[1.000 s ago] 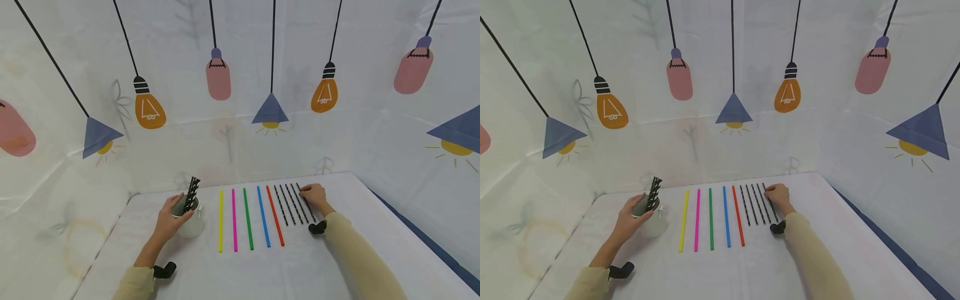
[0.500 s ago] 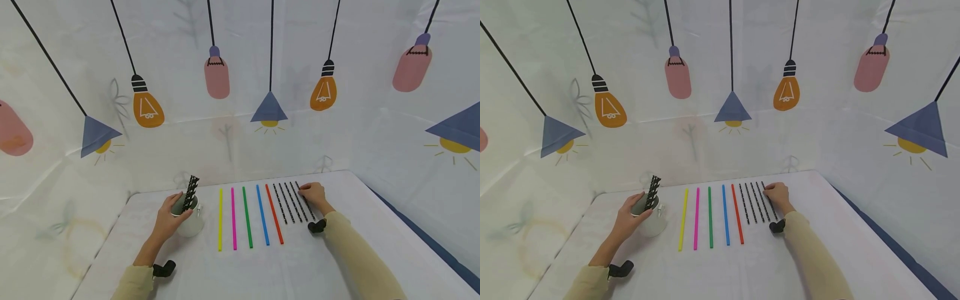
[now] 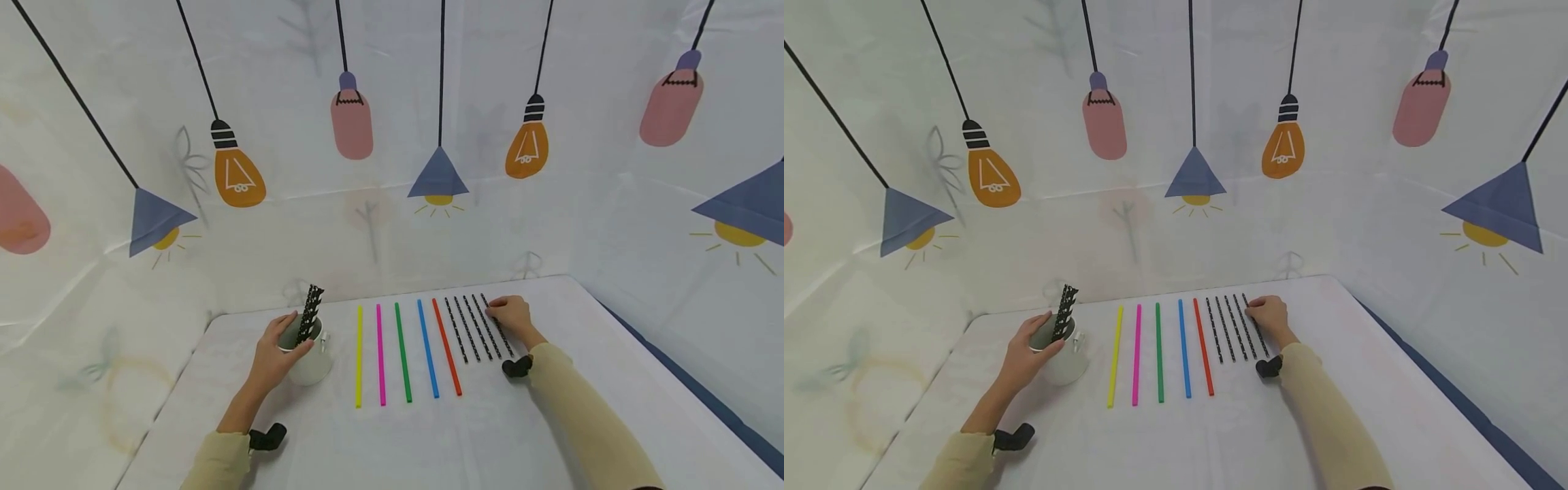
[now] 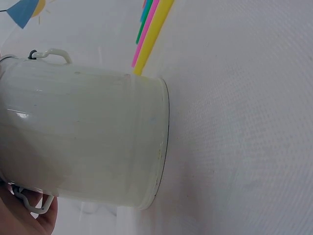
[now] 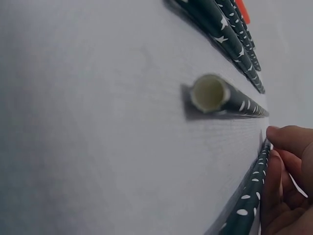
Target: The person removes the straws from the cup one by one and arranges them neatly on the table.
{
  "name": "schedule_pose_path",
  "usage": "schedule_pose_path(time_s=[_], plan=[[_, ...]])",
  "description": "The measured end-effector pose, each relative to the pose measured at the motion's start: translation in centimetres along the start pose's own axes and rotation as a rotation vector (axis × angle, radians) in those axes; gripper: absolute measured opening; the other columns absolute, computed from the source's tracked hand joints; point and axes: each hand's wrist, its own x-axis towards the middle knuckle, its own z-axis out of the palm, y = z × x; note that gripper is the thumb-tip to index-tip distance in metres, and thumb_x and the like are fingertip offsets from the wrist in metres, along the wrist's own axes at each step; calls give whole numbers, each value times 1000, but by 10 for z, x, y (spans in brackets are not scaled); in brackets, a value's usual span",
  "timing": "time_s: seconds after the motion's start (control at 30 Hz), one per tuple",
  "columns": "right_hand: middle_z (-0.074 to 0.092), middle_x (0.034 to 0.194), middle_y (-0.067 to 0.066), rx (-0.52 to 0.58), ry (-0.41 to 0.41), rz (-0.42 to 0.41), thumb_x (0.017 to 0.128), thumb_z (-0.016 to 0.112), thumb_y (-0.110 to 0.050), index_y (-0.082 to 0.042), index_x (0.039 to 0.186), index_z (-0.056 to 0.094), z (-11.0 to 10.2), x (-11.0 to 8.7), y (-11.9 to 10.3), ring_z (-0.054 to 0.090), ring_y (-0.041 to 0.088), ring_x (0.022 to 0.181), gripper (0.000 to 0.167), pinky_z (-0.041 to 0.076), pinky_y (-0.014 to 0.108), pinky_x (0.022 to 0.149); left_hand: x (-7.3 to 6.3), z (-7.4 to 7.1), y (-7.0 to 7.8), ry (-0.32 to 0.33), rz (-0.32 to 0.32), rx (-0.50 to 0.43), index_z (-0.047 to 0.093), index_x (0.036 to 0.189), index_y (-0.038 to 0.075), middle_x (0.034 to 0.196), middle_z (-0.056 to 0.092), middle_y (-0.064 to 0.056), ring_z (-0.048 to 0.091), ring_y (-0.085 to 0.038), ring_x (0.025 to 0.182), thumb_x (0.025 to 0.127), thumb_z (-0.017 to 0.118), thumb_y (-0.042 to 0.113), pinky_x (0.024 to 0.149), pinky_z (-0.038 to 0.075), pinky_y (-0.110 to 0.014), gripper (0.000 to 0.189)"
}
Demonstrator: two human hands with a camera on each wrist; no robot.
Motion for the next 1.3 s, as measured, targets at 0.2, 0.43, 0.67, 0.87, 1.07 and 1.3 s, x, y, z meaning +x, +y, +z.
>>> schedule_pose_path(time_s=[0.2,0.43,0.67,0.87,1.07,1.3], plan=[[68,106,20,27,24,-22,91,68,-22,3,110,70,0,0,-7,64,30,92,32,52,40,78,0,-1,1,3,2,-17,43,145,4,141,42,-17,37,-38,131,83,78,31,103,29,-63,77],[68,105,15,147,-22,-124,92,68,-25,-1,110,71,16,-10,-52,62,26,90,30,52,34,71,-2,-2,-1,7,1,-32,44,145,4,141,43,-16,37,-38,132,83,79,30,104,29,-62,76],[68,100,10,279,-104,-244,93,68,-22,-5,108,71,49,-33,-122,63,32,90,24,53,31,69,-4,-4,1,-6,-10,-27,43,146,4,142,42,-16,36,-38,133,83,78,32,104,29,-63,77],[68,92,4,368,-173,-288,91,71,-22,-8,103,74,81,-50,-173,64,30,81,20,54,32,65,0,-4,3,-6,2,-26,44,145,4,142,42,-16,37,-37,133,82,79,32,104,29,-62,77],[69,87,2,428,-253,-334,90,71,-20,-7,100,75,111,-66,-208,62,27,74,18,55,37,65,1,-4,3,0,11,-24,45,145,4,142,43,-15,37,-37,132,82,79,32,104,29,-61,77],[69,88,-1,430,-333,-335,91,71,-23,-10,103,75,143,-78,-238,62,24,74,19,55,31,63,-1,-6,5,-6,2,-27,45,144,3,141,43,-16,38,-37,132,82,79,34,104,29,-62,77]])
